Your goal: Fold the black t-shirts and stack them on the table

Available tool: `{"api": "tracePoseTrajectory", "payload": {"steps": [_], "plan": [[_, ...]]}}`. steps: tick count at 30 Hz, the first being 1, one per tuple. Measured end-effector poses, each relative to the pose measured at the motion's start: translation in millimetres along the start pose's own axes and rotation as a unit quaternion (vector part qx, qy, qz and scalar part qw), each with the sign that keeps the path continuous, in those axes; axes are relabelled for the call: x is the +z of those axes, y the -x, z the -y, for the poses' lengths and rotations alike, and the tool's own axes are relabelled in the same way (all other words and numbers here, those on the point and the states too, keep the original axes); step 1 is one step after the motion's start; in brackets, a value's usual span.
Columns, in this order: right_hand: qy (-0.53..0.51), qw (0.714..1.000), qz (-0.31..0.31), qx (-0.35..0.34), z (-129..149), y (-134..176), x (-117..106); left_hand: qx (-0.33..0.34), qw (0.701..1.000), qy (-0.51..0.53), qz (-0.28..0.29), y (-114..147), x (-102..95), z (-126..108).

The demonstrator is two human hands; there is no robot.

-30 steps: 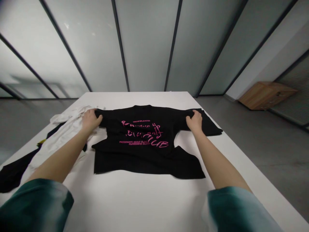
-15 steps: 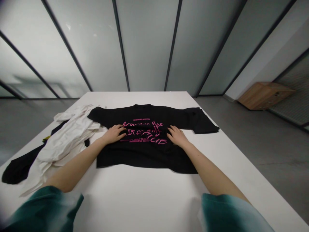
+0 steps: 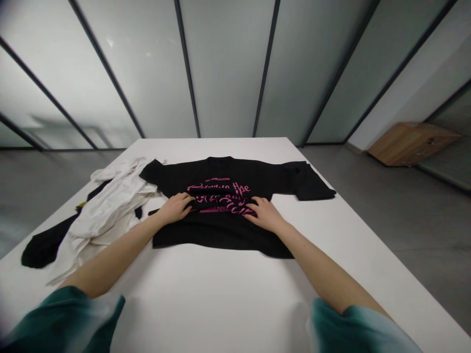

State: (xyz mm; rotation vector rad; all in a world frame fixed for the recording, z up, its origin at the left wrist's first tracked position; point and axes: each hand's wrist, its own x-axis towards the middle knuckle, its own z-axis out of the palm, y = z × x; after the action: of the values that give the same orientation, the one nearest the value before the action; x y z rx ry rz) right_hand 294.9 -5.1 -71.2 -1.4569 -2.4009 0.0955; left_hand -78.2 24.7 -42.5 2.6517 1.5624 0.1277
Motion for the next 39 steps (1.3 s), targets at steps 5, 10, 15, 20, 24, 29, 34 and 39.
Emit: {"api": "tracePoseTrajectory", "payload": {"steps": [5,10,15,20,24,29,34,39], "plan": [[-0.03,0.999,0.028,-0.019,-3,-7,-8,0.021,1.0,0.015,0.014,-9,-5.1,4],[-0.073,0.996,-0.024,-0.046,-5,-10,-26,0.057,0.996,0.052,0.04,-17,-21.3,14],[-0.111,0.992,0.038,-0.04,5,-2,-36,0.103,0.991,0.065,0.052,-20,-30.1,9],[-0.106,0.991,0.05,-0.066,17,7,-39,0.145,0.986,0.046,0.068,-19,-30.1,1],[-0.125,0.987,0.104,-0.004,23,9,-39,0.088,0.986,0.064,0.128,-21,-27.5,1],[-0.225,0.968,0.061,0.09,9,0,-33,0.029,0.996,0.079,0.037,-32,-22.5,-4],[-0.178,0.91,-0.237,0.289,-54,-14,-31,0.012,0.996,0.053,-0.073,-47,-0.9,-21],[-0.064,0.838,-0.307,0.446,-123,-22,-43,-0.03,0.993,0.061,-0.097,-51,20.9,-26]]}}
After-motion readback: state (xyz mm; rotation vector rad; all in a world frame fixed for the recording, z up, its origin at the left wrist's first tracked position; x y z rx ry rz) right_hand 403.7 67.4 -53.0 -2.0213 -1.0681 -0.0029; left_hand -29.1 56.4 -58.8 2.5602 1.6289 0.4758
